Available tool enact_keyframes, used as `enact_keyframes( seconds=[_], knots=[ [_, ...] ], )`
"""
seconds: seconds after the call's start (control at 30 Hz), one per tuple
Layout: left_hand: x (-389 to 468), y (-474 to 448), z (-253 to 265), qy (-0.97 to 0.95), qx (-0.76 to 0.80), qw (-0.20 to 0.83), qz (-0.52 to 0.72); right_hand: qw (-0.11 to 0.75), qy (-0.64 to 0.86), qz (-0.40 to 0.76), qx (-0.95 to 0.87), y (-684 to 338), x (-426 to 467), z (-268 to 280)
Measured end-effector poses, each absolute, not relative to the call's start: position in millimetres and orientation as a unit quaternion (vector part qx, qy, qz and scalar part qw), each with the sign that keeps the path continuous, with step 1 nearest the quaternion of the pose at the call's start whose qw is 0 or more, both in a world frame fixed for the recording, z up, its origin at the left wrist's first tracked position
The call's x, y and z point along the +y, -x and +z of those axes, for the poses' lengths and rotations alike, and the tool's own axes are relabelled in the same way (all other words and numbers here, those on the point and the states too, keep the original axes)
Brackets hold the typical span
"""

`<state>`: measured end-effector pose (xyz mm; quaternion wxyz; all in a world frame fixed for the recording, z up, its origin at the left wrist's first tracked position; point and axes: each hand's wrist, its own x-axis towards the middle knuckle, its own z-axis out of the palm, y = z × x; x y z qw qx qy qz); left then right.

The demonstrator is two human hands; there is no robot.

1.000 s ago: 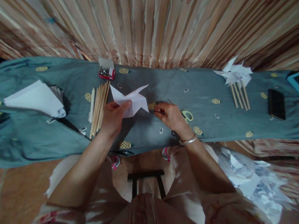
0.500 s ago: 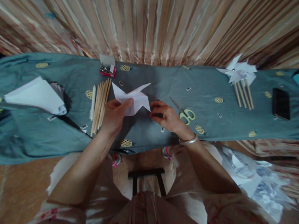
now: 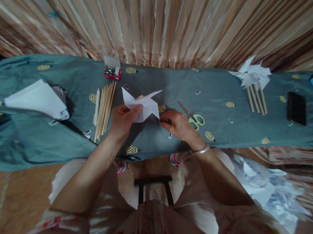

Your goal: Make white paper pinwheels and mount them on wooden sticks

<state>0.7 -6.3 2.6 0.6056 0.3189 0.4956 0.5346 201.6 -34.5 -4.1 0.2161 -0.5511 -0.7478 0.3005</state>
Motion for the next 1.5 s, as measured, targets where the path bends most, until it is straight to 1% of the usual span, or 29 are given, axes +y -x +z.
enact_keyframes(
  seconds=[0.17, 0.27, 0.37, 0.47, 0.57, 0.67, 0.87, 0.97, 1.3, 1.5],
  knots=[
    [-9, -3, 5, -0.322, 0.497, 0.603, 0.535, 0.191, 0.53, 0.239, -0.791, -195, -39, -7],
    [-11, -2, 6, -0.346, 0.504, 0.583, 0.535, 0.206, 0.528, 0.225, -0.793, -197, -39, -6],
    [-13, 0, 6, -0.373, 0.505, 0.57, 0.531, 0.263, 0.553, 0.229, -0.756, -204, -38, 3],
    [-15, -1, 4, -0.386, 0.501, 0.562, 0.534, 0.351, 0.569, 0.27, -0.693, -208, -39, 16],
    [-18, -4, 4, -0.391, 0.492, 0.564, 0.535, 0.445, 0.531, 0.316, -0.648, -201, -43, 26],
    [-23, -8, 7, -0.399, 0.472, 0.582, 0.528, 0.488, 0.495, 0.325, -0.642, -187, -50, 29],
    [-33, -14, 14, -0.389, 0.448, 0.609, 0.526, 0.511, 0.471, 0.244, -0.676, -169, -57, 26],
    [-35, -14, 15, -0.379, 0.444, 0.621, 0.523, 0.51, 0.479, 0.227, -0.677, -167, -57, 23],
    [-37, -12, 15, -0.366, 0.445, 0.633, 0.517, 0.52, 0.471, 0.318, -0.638, -170, -52, 12],
    [-37, -11, 16, -0.369, 0.445, 0.631, 0.518, 0.528, 0.466, 0.337, -0.625, -168, -51, 13]
  ],
)
